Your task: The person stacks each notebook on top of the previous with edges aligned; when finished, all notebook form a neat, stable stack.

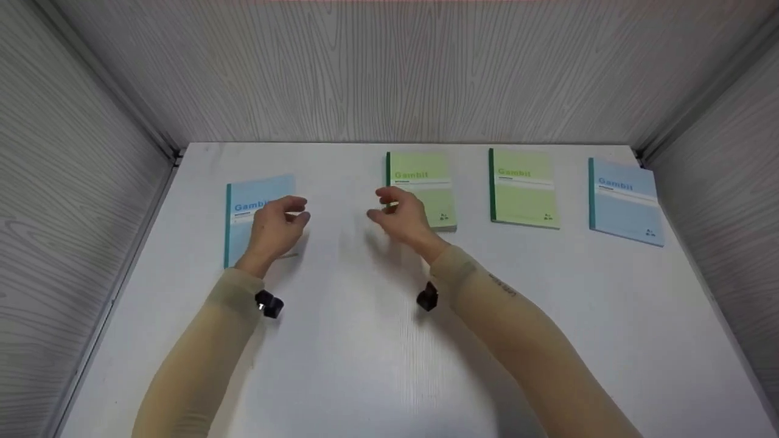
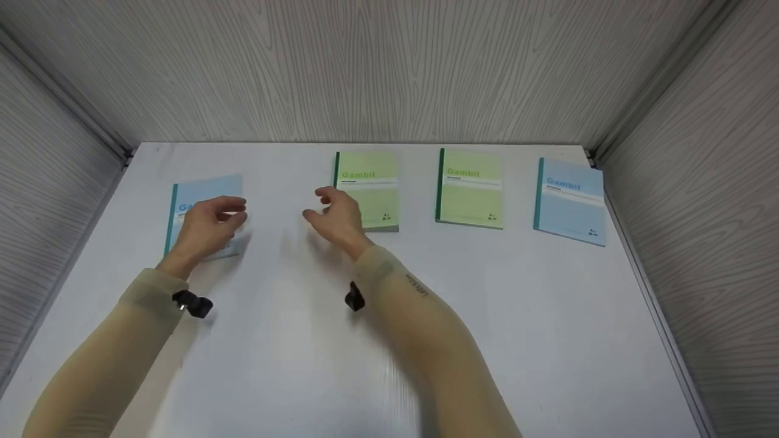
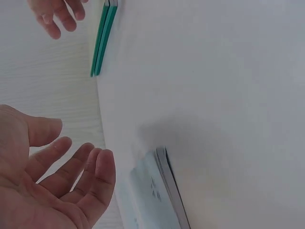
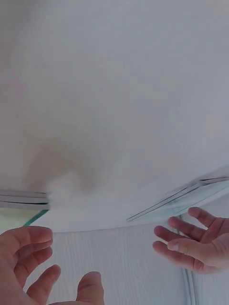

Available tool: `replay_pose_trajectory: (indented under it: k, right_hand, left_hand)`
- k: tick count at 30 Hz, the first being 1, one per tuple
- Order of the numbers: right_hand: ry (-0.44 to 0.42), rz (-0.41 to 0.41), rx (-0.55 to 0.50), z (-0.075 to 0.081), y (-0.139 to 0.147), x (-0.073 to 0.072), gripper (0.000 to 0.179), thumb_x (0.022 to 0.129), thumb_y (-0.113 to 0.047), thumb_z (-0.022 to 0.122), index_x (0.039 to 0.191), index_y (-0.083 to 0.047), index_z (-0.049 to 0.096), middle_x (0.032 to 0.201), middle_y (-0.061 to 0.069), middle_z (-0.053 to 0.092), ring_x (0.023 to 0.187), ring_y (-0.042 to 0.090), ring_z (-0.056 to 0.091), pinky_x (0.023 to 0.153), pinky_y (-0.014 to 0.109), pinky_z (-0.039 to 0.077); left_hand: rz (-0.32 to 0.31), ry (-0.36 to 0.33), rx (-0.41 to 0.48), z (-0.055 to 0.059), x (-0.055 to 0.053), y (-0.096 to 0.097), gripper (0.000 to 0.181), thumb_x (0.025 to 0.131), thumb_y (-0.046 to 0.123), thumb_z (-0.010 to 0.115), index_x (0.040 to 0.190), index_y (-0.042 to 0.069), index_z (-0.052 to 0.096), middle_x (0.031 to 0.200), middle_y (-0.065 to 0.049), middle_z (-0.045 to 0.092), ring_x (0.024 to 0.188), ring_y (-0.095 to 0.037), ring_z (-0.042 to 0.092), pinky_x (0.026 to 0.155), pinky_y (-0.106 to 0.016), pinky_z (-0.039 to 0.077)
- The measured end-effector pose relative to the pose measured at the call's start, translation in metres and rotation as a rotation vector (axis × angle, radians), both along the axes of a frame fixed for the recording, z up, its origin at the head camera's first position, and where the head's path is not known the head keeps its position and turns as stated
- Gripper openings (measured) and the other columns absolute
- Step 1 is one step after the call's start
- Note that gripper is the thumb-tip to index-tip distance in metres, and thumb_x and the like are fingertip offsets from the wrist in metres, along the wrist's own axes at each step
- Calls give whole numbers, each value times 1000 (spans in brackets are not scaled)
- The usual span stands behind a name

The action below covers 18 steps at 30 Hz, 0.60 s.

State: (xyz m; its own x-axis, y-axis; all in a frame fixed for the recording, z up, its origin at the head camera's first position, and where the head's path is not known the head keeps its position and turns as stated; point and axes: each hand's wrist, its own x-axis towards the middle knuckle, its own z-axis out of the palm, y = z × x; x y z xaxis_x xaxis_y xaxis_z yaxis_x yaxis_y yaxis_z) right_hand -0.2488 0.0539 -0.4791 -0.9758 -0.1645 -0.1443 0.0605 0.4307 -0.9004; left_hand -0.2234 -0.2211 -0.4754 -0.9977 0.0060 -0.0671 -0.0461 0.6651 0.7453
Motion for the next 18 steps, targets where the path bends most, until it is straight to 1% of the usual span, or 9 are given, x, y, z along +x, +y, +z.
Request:
replay_pose_trajectory:
  k: [4,6,8,12,15,18]
  right_hand:
    - [-96,71,-4,-7,-31,10,60,102,-24,83,156,-9,62,153,15,66,136,30,68,117,44,59]
    - [-140,99,-2,-11,-48,16,62,100,-25,85,156,-11,62,153,11,67,137,28,68,119,43,58]
    - [-174,118,0,-14,-64,22,63,100,-28,86,156,-13,62,153,8,67,138,26,66,120,43,57]
    - [-211,120,-25,-16,-91,31,64,98,-29,88,155,-16,63,154,6,67,140,25,64,123,44,55]
    - [-223,131,-43,-14,-105,35,66,96,-27,90,156,-16,63,158,5,66,141,25,64,124,45,54]
    - [-234,181,-35,-11,-115,39,72,95,-26,91,160,-17,60,164,4,63,141,25,64,125,45,54]
  left_hand:
    - [31,15,-51,3,10,-26,43,113,21,61,151,1,66,153,-26,68,138,-45,68,116,-60,57]
    - [61,2,-80,3,15,-41,44,113,21,62,151,0,66,153,-27,67,138,-47,68,117,-61,56]
    - [102,-26,-109,4,20,-54,46,112,23,62,151,-1,65,156,-29,65,139,-49,66,117,-64,55]
    - [191,-102,-173,4,28,-78,54,111,27,62,155,-3,61,163,-33,57,149,-55,57,122,-69,48]
    - [217,-162,-202,3,32,-89,61,110,30,61,159,-5,55,169,-36,49,157,-59,47,127,-71,43]
    - [223,-217,-203,1,35,-94,64,110,30,61,161,-6,52,171,-37,45,159,-60,43,129,-72,41]
